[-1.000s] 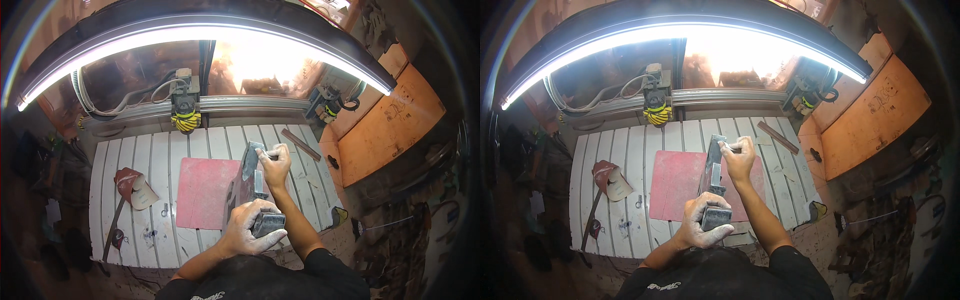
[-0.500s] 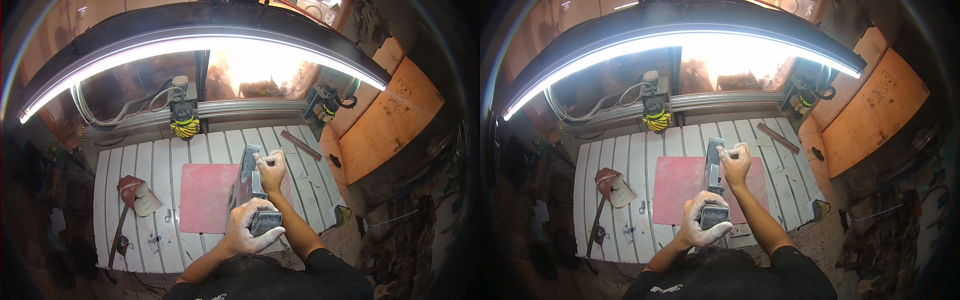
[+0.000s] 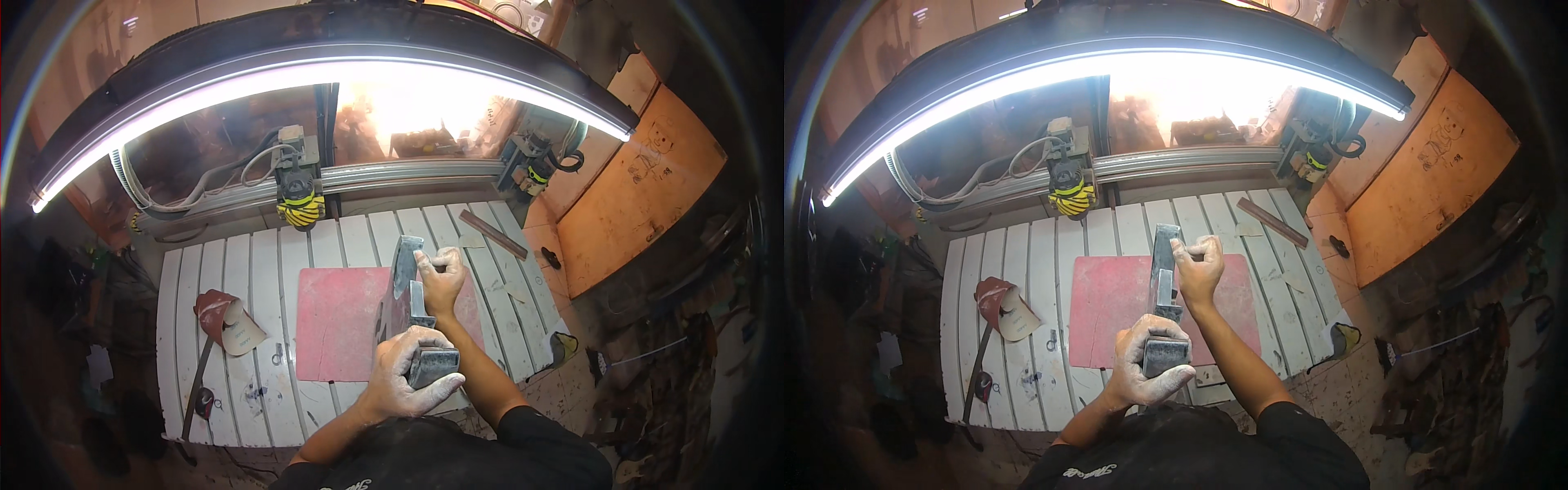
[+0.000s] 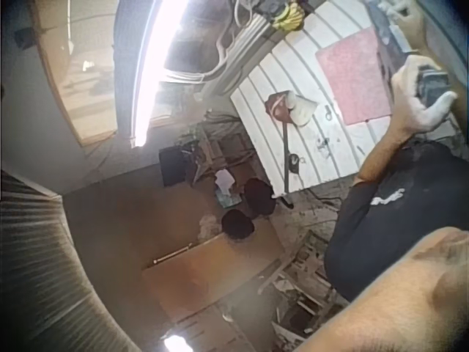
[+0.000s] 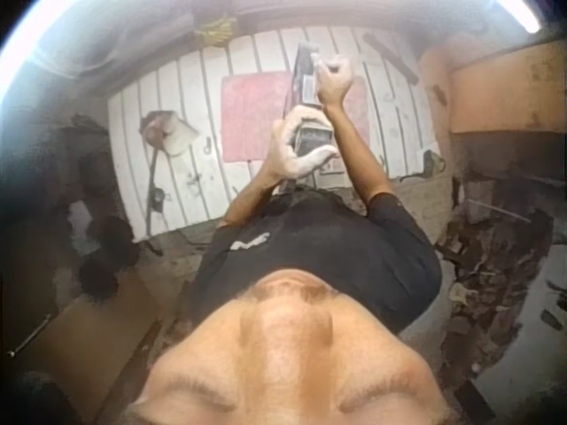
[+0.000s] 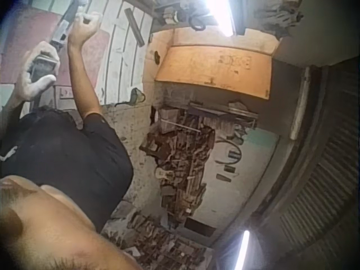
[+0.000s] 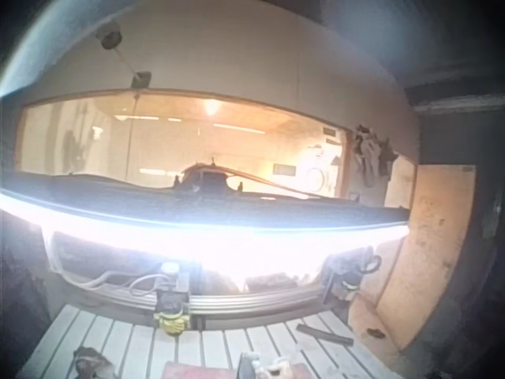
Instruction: The person sands the edges and various surfaces of a guitar body using small pieces of sandpaper held by hand.
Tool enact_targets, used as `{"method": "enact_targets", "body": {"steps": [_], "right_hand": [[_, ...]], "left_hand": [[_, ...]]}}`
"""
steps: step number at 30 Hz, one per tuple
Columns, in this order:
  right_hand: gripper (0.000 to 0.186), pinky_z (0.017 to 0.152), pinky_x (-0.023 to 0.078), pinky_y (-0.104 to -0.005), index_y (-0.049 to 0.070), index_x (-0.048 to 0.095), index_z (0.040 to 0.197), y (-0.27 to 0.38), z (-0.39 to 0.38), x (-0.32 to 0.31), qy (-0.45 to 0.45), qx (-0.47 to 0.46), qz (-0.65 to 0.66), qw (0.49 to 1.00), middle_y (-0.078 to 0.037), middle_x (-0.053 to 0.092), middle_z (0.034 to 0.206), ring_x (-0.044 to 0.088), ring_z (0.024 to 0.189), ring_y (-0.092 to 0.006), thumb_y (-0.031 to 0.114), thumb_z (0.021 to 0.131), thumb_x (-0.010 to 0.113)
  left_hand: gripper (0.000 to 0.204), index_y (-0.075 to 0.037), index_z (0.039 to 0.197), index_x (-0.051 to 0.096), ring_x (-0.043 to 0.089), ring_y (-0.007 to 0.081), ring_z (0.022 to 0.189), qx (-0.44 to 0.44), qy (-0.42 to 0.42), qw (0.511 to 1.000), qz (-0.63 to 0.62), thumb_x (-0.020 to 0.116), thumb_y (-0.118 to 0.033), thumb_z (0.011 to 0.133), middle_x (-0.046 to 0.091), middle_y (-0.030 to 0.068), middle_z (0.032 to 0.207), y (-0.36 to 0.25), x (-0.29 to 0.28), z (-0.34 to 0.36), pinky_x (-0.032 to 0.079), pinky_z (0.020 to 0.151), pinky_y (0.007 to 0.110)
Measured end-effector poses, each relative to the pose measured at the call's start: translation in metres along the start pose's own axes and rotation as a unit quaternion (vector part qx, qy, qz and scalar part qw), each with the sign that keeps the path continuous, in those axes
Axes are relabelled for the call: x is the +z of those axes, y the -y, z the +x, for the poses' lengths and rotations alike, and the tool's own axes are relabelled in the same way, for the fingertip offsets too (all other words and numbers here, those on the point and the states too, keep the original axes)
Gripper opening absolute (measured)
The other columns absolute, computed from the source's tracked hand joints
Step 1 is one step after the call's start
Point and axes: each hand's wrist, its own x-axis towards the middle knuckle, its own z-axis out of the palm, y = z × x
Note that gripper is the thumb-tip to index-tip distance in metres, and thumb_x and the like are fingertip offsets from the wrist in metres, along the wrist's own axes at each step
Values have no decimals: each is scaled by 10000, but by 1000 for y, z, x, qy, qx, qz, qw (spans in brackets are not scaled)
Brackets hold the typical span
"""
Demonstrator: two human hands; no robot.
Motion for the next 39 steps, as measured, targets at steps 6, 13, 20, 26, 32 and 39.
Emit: {"method": "enact_targets", "body": {"steps": [6,13,20,26,32,39], "right_hand": [[385,673,423,-310,56,486,720,5,-5,6,-11,34,52,998,-43,477,812,480,743,-164,98,805,859],[364,697,426,-332,52,487,722,13,-3,9,-22,3,10,1000,-58,482,820,488,777,-175,93,831,833],[363,685,425,-337,49,487,733,19,6,9,-21,55,20,998,-62,481,814,487,764,-185,105,840,829],[361,674,430,-340,43,489,736,25,9,4,-17,38,-4,999,-61,490,819,485,753,-182,109,851,826],[252,723,476,-281,58,548,834,11,-13,-14,65,54,40,996,-29,576,858,548,778,-104,112,909,783],[189,758,496,-269,36,560,1030,34,5,-15,78,131,161,975,-24,595,937,572,837,-88,69,942,724]], "left_hand": [[407,-16,1064,630,673,138,716,34,7,999,29,871,-148,764,687,74,876,3,-2,3,523,661,286],[414,-17,1068,630,672,142,715,36,6,999,25,871,-151,758,686,78,879,3,-3,1,527,666,289],[386,-19,1033,647,687,201,789,9,9,1000,18,886,-160,765,689,101,910,-2,-4,1,539,729,318],[411,-25,1067,624,672,140,722,41,14,999,30,869,-144,761,688,70,875,2,-1,1,525,666,291],[385,-23,1034,648,693,199,797,-14,-1,1000,-5,887,-161,766,695,104,928,0,-4,-6,546,738,317],[376,-31,1022,656,697,199,799,7,-1,1000,3,889,-168,760,699,100,918,-2,-1,-3,545,736,317]]}}
